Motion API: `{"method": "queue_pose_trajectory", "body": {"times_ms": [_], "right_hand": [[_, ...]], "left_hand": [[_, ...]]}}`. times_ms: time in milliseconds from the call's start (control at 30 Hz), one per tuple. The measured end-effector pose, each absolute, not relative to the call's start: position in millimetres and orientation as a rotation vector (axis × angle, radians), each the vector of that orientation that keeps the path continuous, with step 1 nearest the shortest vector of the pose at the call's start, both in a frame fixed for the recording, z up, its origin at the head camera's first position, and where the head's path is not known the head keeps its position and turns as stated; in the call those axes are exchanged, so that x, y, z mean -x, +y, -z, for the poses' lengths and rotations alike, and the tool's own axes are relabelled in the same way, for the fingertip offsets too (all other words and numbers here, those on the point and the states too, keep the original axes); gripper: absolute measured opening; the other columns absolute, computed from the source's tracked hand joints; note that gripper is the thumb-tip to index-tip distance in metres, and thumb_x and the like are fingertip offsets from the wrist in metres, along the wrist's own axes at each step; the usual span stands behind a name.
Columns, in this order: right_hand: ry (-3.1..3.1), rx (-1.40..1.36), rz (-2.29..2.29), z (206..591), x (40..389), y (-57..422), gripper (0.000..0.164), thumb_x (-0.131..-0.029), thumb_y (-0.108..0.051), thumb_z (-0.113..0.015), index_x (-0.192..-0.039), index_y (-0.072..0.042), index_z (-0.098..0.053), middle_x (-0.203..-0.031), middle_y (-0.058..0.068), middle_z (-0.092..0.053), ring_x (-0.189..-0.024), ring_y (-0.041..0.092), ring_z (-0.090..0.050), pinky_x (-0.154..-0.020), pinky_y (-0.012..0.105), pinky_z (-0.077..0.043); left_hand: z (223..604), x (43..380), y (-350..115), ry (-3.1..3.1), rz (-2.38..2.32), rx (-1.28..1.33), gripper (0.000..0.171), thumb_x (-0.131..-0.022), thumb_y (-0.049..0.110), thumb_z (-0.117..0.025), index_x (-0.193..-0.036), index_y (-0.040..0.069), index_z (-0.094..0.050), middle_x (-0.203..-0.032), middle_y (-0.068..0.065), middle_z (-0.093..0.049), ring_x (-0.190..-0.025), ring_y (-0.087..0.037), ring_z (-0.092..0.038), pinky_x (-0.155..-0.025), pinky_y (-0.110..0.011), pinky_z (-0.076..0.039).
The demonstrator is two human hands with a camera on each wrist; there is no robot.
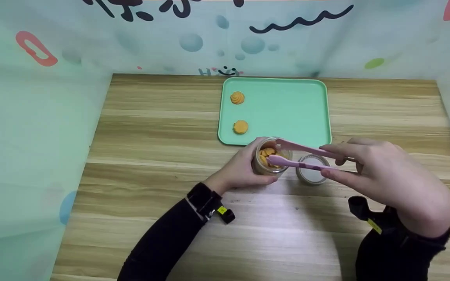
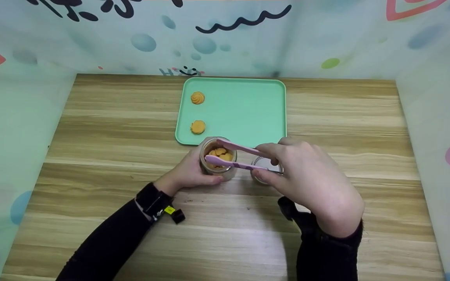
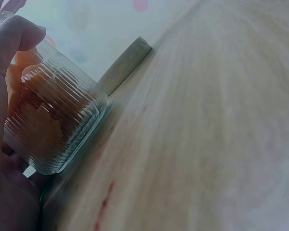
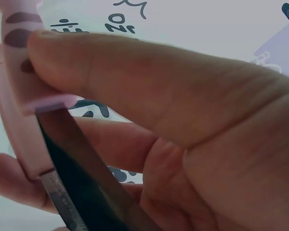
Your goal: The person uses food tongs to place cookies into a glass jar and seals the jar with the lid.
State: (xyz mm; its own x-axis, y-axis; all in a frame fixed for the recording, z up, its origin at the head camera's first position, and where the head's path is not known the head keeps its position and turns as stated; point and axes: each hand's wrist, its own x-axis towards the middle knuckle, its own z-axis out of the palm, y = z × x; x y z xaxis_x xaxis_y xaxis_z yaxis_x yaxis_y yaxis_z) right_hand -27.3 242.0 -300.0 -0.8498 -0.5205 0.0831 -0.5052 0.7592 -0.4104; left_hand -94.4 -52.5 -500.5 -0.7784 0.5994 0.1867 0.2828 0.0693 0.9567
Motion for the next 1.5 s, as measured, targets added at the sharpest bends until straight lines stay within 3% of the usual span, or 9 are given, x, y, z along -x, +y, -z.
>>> {"method": "queue_pose_trajectory", "body": {"times_ms": [233, 567, 733, 1000, 1200, 1500], "right_hand": [[2.947, 0.926, 0.702, 296, 28, 242, 0.039, -0.095, -0.024, -0.087, -0.133, -0.018, -0.078, -0.101, -0.011, -0.074, -0.07, 0.002, -0.056, -0.063, 0.018, -0.046], [3.046, 0.936, 0.758, 295, 42, 241, 0.04, -0.097, -0.02, -0.086, -0.135, -0.016, -0.077, -0.101, -0.004, -0.074, -0.067, 0.007, -0.057, -0.061, 0.017, -0.044], [3.04, 0.916, 0.7, 300, 66, 234, 0.039, -0.1, -0.024, -0.083, -0.137, -0.013, -0.076, -0.102, 0.002, -0.075, -0.075, 0.014, -0.059, -0.066, 0.027, -0.047], [2.821, 0.923, 0.492, 316, 140, 195, 0.041, -0.101, -0.034, -0.081, -0.134, -0.01, -0.077, -0.103, 0.01, -0.077, -0.09, 0.027, -0.068, -0.076, 0.047, -0.055], [2.685, 0.916, 0.359, 328, 169, 169, 0.042, -0.101, -0.033, -0.08, -0.134, -0.007, -0.077, -0.098, 0.011, -0.076, -0.088, 0.028, -0.068, -0.077, 0.047, -0.057], [2.629, 0.862, 0.318, 345, 182, 149, 0.044, -0.1, -0.032, -0.081, -0.136, -0.007, -0.076, -0.096, 0.011, -0.077, -0.084, 0.026, -0.067, -0.08, 0.046, -0.057]], "left_hand": [[500, 94, -53, 2.106, -1.759, -0.882, 0.092, -0.08, 0.023, -0.099, -0.157, 0.02, -0.049, -0.15, 0.006, -0.061, -0.138, -0.011, -0.056, -0.125, -0.033, -0.041], [498, 93, -52, 2.101, -1.763, -0.865, 0.094, -0.078, 0.026, -0.099, -0.157, 0.018, -0.049, -0.151, 0.004, -0.061, -0.139, -0.012, -0.056, -0.126, -0.035, -0.039], [498, 94, -49, 2.073, -1.771, -0.904, 0.092, -0.079, 0.025, -0.099, -0.156, 0.018, -0.05, -0.152, 0.005, -0.06, -0.141, -0.011, -0.055, -0.127, -0.034, -0.038], [500, 94, -52, 2.028, -1.737, -0.999, 0.094, -0.077, 0.023, -0.1, -0.157, 0.018, -0.049, -0.149, 0.004, -0.061, -0.14, -0.012, -0.056, -0.126, -0.034, -0.039], [500, 94, -52, 2.033, -1.719, -0.997, 0.094, -0.078, 0.026, -0.099, -0.158, 0.019, -0.049, -0.149, 0.006, -0.062, -0.139, -0.011, -0.056, -0.126, -0.033, -0.039], [499, 94, -54, 2.076, -1.683, -0.974, 0.097, -0.078, 0.03, -0.099, -0.159, 0.017, -0.047, -0.151, 0.004, -0.06, -0.14, -0.01, -0.054, -0.126, -0.032, -0.039]]}}
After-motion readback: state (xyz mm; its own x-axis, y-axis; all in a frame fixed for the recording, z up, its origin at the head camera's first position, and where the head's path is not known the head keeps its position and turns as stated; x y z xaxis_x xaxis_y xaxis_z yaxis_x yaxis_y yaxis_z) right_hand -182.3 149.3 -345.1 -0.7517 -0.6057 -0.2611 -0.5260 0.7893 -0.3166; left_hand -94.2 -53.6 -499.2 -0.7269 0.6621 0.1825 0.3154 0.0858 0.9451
